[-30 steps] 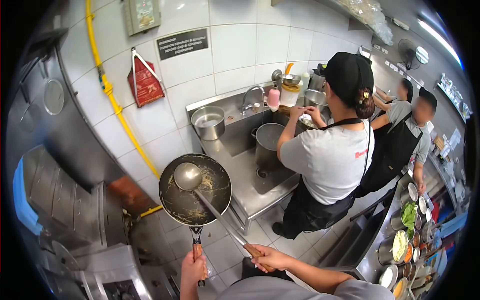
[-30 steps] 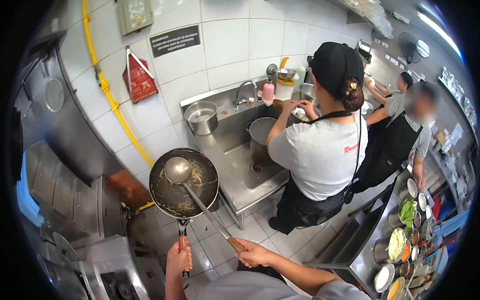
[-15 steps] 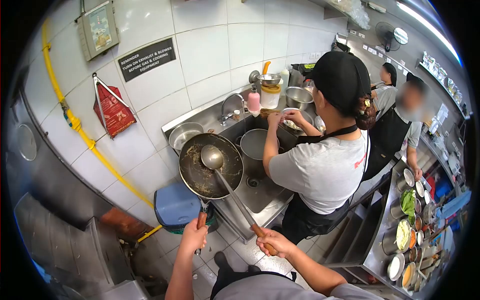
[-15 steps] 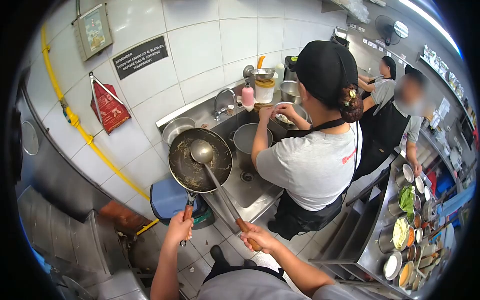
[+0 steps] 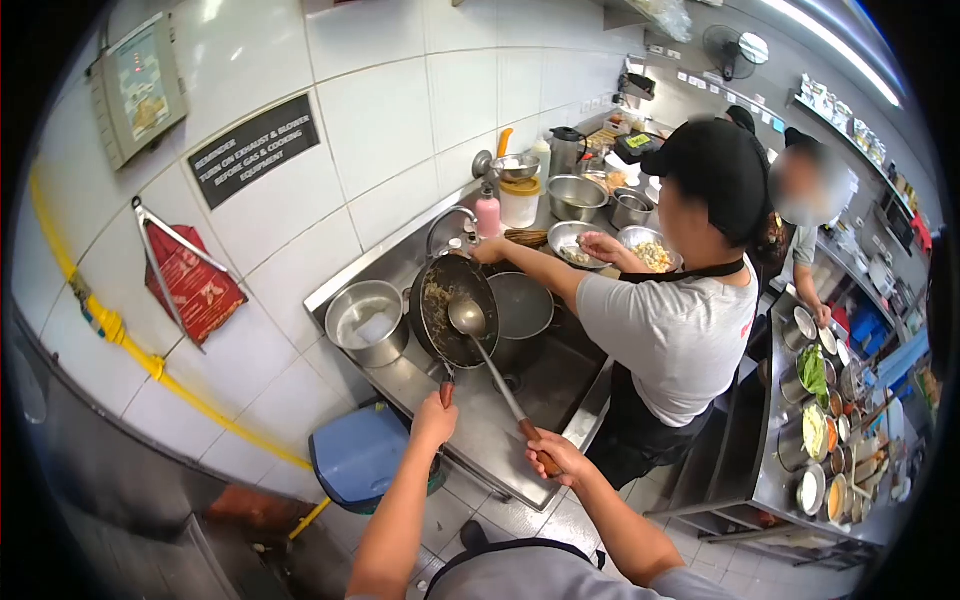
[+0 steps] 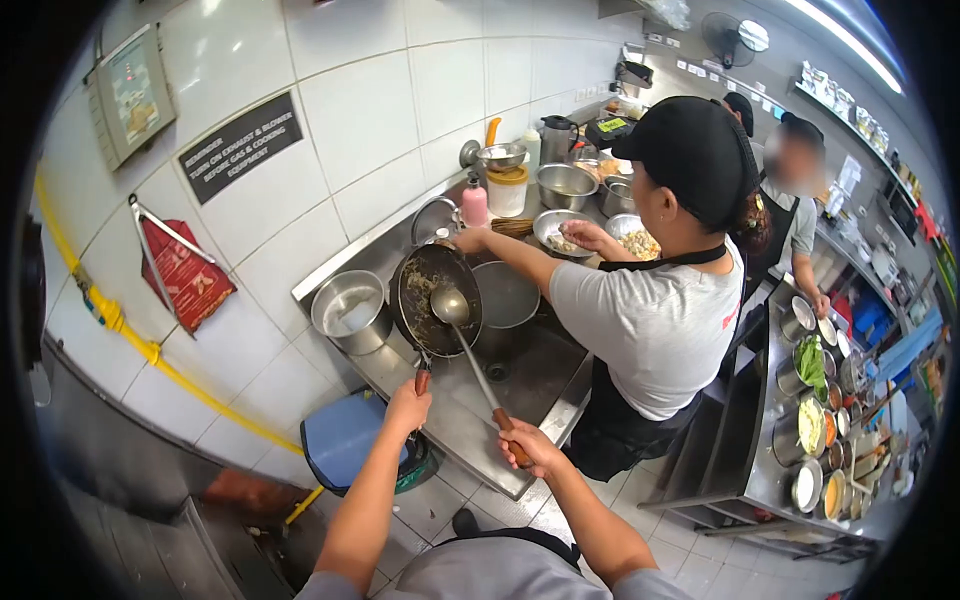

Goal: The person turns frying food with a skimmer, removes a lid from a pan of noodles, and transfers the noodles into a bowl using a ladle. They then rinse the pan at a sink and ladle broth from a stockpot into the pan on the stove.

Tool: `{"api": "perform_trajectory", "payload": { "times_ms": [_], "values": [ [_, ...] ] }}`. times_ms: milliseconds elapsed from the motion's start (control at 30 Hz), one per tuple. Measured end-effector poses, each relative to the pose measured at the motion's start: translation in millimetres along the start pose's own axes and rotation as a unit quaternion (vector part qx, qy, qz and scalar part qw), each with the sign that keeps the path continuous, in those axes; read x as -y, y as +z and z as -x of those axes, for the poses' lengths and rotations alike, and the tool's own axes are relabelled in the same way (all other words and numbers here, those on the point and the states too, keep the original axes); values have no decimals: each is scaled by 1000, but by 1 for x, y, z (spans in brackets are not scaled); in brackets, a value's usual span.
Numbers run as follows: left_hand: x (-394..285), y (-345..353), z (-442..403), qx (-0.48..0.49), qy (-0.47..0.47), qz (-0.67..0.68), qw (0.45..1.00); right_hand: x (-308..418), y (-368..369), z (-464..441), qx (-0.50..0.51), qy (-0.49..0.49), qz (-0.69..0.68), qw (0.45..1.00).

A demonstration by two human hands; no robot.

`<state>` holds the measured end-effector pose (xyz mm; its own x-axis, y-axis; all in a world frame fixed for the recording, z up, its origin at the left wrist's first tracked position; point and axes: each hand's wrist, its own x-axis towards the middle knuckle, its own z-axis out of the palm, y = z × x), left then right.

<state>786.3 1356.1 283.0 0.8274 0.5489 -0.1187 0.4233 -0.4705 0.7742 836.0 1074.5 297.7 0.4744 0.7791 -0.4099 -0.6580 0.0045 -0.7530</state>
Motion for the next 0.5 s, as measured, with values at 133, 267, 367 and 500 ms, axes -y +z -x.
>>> {"api": "perform_trajectory", "payload": {
  "times_ms": [133, 267, 367, 500],
  "values": [
    [-7, 1, -13, 52, -64, 52, 995, -2, -1, -24, -13, -3, 2, 1000],
    [22, 22, -31, 4, -3, 36, 999, 0, -1, -35, -21, -4, 7, 1000],
    [22, 22, -41, 19, -19, 53, 998, 1, -1, -46, -17, -4, 20, 1000],
    [-11, 14, -58, 84, -97, 111, 986, 11, -5, -66, -27, -16, 7, 999]
  ]
}}
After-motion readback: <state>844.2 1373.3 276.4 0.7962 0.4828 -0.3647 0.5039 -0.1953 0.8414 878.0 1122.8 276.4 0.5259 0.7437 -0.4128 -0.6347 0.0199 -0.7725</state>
